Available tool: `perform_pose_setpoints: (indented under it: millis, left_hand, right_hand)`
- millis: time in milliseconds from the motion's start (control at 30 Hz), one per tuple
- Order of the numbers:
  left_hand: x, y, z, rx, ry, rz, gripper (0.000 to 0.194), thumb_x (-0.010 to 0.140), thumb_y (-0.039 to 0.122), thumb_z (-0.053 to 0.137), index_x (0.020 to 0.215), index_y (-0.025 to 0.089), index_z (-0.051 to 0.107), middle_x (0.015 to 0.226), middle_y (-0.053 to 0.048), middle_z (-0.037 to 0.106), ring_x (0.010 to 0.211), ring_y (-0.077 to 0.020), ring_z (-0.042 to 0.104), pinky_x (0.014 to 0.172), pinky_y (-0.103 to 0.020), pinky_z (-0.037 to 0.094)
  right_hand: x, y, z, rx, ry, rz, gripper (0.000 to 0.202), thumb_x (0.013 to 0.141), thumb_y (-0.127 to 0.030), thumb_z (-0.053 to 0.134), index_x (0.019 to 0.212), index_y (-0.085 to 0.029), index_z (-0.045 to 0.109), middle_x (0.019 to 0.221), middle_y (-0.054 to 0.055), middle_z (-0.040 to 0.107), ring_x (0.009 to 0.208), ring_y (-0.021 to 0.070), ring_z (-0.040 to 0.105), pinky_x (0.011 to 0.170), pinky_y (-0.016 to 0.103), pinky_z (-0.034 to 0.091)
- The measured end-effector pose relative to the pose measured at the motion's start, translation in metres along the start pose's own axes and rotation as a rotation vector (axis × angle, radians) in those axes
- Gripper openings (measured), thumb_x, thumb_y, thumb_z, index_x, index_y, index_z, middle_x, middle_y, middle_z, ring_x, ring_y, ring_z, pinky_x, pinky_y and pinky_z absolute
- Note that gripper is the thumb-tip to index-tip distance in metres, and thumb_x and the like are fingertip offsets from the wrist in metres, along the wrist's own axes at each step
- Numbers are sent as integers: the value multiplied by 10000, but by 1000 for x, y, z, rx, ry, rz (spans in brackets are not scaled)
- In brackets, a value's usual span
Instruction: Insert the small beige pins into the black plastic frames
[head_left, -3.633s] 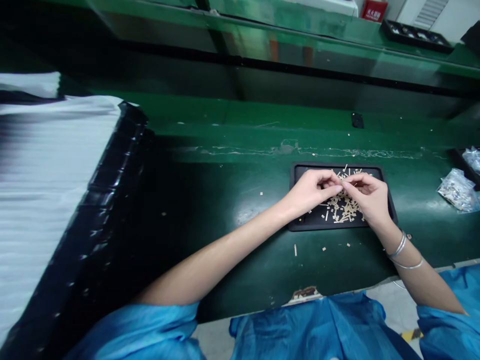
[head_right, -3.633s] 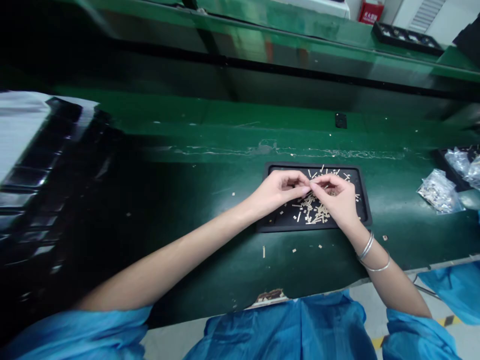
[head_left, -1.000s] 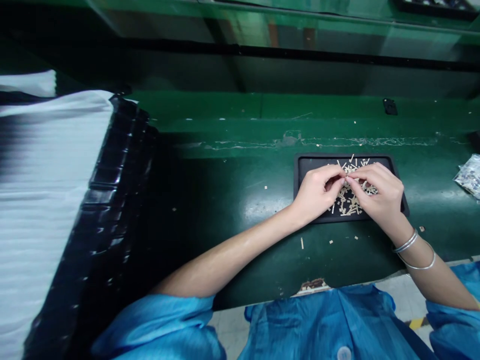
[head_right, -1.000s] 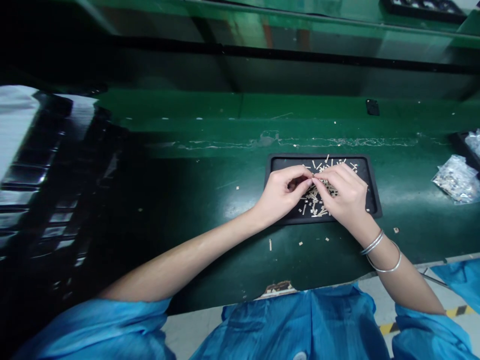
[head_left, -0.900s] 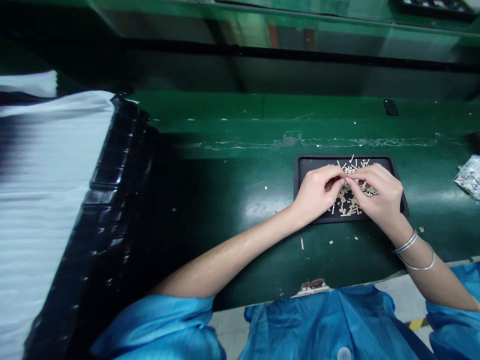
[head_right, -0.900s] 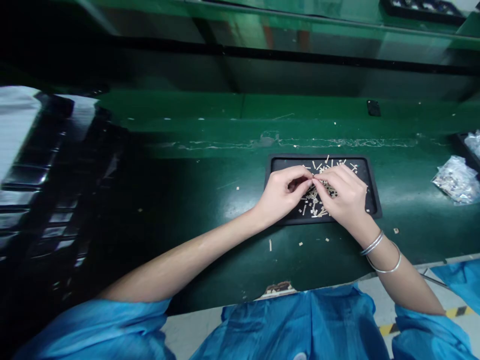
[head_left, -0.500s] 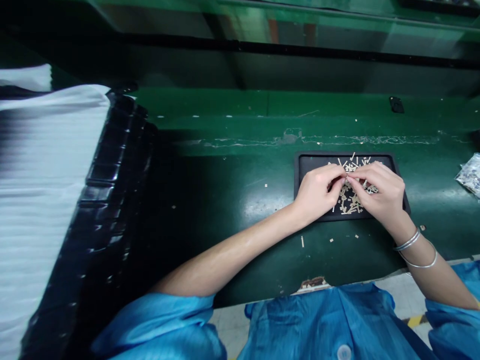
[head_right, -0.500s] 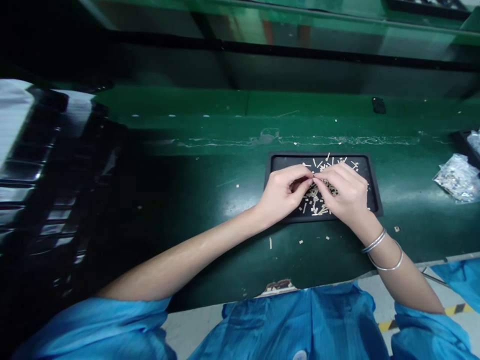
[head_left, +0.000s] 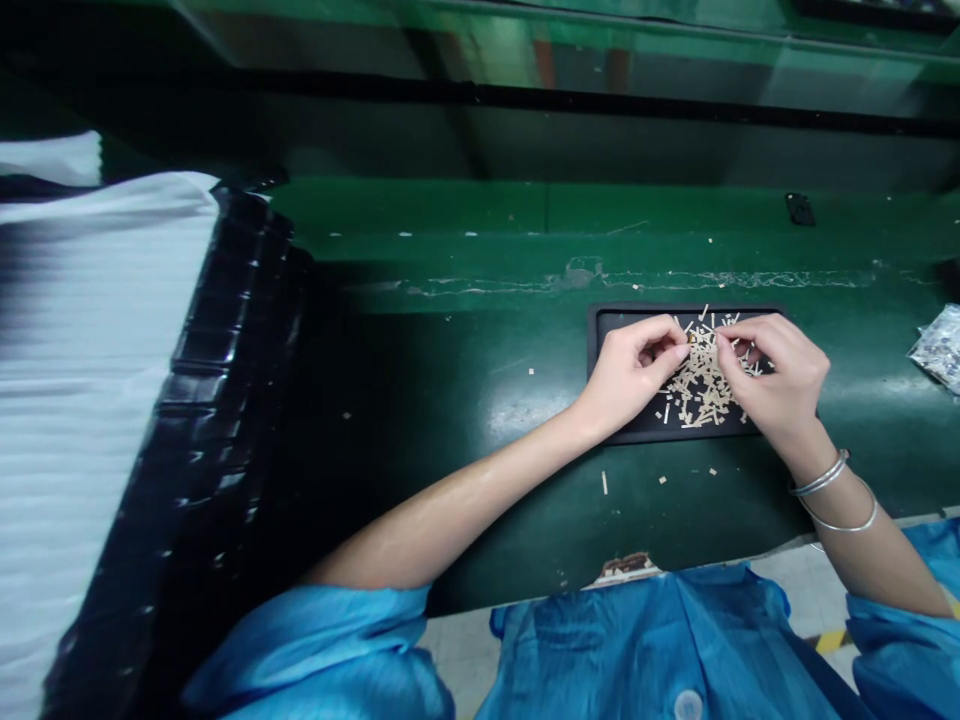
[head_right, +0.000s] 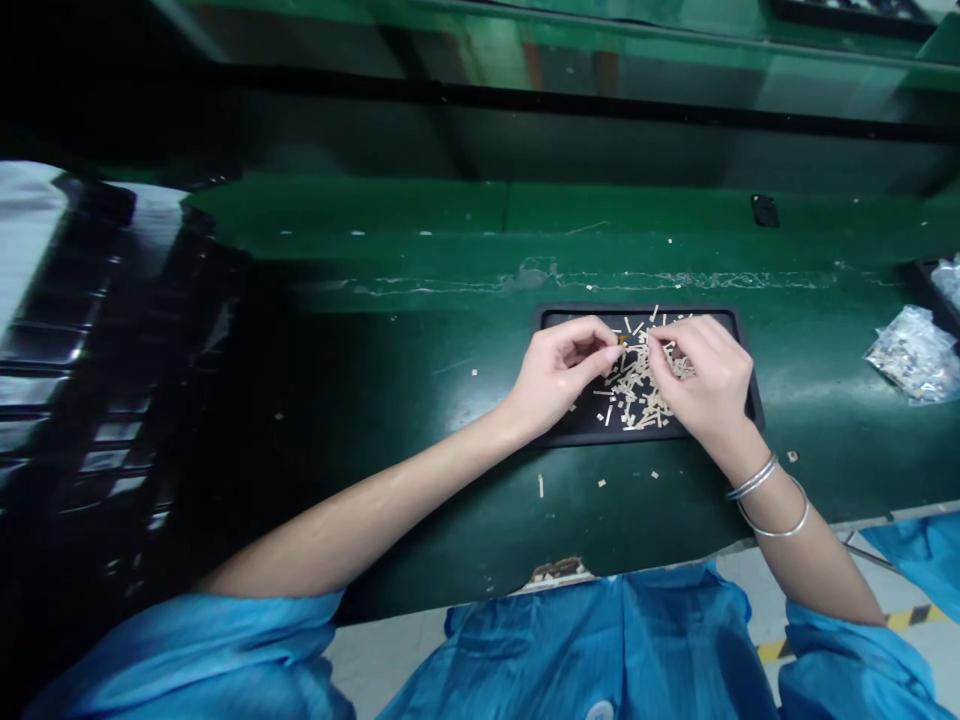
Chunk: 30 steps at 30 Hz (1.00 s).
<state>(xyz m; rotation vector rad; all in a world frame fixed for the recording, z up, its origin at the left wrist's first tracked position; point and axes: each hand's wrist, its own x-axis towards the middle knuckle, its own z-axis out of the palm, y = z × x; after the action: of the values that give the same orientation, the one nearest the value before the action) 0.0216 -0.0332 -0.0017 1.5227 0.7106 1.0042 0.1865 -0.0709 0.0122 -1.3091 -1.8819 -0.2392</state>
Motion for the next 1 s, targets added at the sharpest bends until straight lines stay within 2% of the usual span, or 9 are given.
perform_pose_setpoints:
  millis: [200,367,433,533,600,667,767,1000]
  left_hand:
    - [5,-4,-3,-325,14,-95,170,773,268,609,701,166,494,535,45,495,462,-55,400,441,-195,288]
    - [10,-7,-7,-529,0,-233,179,702,253,627,692,167,471,491,59,465,410,-45,334,399,-185,210]
    - [11,-5,-9,-599,-89,-304,164,691,245,606,675,161,466,485,54,441,415,-50,330,406,-191,207]
    - [12,0,-12,-651,-306,-402,142,696,249,565,652,156,468,474,43,403,417,-59,303,415,-208,199]
    - [11,2,-12,-659,-430,-453,136,694,237,553,638,157,459,479,37,387,420,-64,286,423,-220,184]
    - [11,3,-13,-658,-507,-478,142,696,221,547,619,162,443,495,31,373,430,-71,278,432,-234,173]
    - [11,4,-14,-656,-553,-489,145,697,213,532,601,170,432,506,27,346,437,-82,262,443,-253,160]
    - [13,3,-16,-682,-586,-494,150,712,220,507,593,178,425,484,30,307,439,-94,240,453,-263,150]
  right_hand:
    - [3,14,-4,-40,-83,106,190,747,-61,527,746,-207,649,743,18,683,653,151,608,561,272,464]
    - [2,12,-3,-12,-102,183,124,739,-141,573,637,-197,616,577,-9,610,515,122,520,509,265,427]
    - [2,8,-3,56,-94,199,141,766,-168,590,628,-194,600,572,-11,601,505,113,508,501,258,425]
    - [2,1,-3,203,-77,193,64,787,-174,614,730,-198,629,650,-5,636,532,110,534,517,254,450]
    - [1,-3,-3,279,-58,130,52,785,-154,629,787,-205,637,668,-3,643,550,117,550,521,261,457]
    - [1,-6,-3,316,-46,36,89,778,-129,640,803,-214,632,679,0,656,561,126,564,524,273,465]
    - [0,-8,-3,314,-53,-59,119,779,-112,644,809,-224,620,727,10,691,604,143,611,573,306,502]
    - [1,-10,-6,307,-79,-112,168,773,-93,652,851,-237,617,767,8,710,662,159,656,623,329,521]
